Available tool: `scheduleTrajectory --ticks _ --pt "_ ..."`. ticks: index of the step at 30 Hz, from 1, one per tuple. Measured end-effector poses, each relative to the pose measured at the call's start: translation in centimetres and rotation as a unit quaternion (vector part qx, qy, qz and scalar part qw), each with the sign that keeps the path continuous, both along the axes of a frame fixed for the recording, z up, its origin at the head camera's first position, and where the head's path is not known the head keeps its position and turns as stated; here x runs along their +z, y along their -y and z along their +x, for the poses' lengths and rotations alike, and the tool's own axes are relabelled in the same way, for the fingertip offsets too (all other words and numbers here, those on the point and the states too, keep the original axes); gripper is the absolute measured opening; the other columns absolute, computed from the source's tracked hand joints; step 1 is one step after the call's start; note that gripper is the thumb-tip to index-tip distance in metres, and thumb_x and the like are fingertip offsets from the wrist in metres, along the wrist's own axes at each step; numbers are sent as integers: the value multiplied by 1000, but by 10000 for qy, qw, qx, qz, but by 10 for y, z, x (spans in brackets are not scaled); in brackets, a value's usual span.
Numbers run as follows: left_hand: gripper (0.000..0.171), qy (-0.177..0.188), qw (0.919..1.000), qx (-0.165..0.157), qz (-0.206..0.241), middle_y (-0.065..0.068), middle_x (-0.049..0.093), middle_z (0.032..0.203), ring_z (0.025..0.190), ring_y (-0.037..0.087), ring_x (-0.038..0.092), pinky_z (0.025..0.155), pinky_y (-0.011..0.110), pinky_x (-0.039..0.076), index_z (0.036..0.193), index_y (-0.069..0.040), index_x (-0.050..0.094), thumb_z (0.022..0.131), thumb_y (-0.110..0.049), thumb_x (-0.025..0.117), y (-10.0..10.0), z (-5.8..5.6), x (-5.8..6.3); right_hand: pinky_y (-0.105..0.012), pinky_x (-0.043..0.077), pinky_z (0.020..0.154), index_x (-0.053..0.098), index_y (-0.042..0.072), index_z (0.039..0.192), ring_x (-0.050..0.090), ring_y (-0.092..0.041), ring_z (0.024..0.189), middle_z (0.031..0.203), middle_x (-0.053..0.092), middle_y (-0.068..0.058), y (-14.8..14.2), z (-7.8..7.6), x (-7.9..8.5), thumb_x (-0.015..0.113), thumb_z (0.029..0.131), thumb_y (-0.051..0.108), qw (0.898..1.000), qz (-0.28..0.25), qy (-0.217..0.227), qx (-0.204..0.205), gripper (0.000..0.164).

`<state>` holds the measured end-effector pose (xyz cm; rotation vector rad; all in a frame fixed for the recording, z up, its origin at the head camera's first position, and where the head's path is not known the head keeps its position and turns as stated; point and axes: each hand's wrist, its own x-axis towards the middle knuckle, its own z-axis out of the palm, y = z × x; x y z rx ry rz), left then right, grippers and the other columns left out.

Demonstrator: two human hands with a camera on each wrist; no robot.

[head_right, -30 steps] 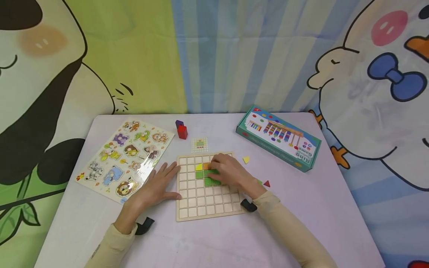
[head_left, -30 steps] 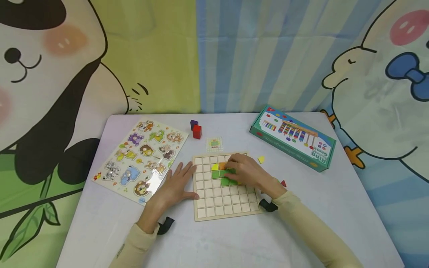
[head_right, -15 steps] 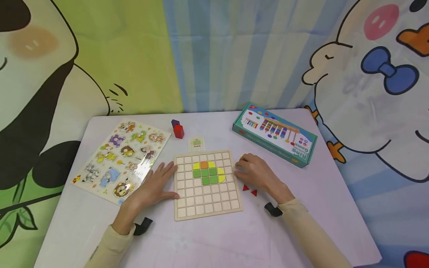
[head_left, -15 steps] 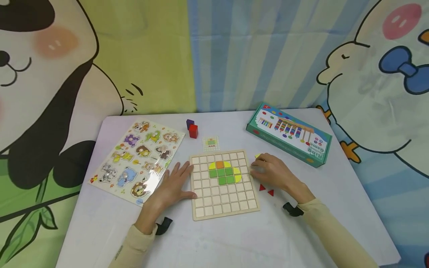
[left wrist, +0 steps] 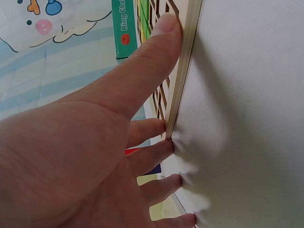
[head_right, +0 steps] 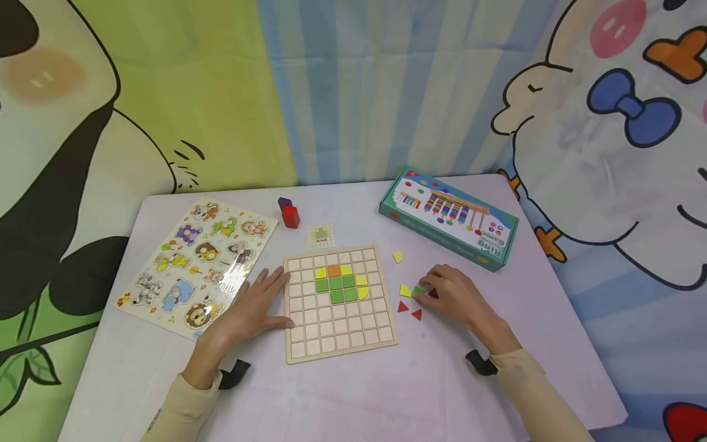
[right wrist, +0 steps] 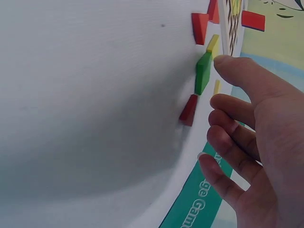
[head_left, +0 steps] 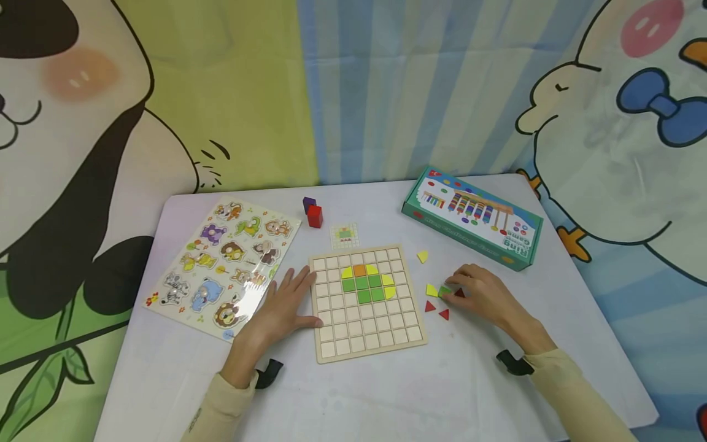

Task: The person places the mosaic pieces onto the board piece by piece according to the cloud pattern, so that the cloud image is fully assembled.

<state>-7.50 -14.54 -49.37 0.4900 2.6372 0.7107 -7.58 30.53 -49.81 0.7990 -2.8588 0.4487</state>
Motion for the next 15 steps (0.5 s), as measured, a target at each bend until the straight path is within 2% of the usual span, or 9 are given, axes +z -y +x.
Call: scheduleTrajectory --ticks 6,15 --pt "106 7 10000 -2 -41 13 14 171 157 44 7 121 73 5 161 -11 26 78 -45 83 1 0 -2 -35 59 75 80 10 100 61 -12 84 95 69 0 -6 9 -3 90 76 35 9994 37 273 -213 36" --pt "106 55 10000 2 -18 12 14 171 157 43 6 122 72 5 162 -11 26 79 -45 83 0 0 0 -37 60 76 80 8 99 61 -13 84 95 70 -2 -5 11 -5 91 75 29 9996 -33 197 -186 33"
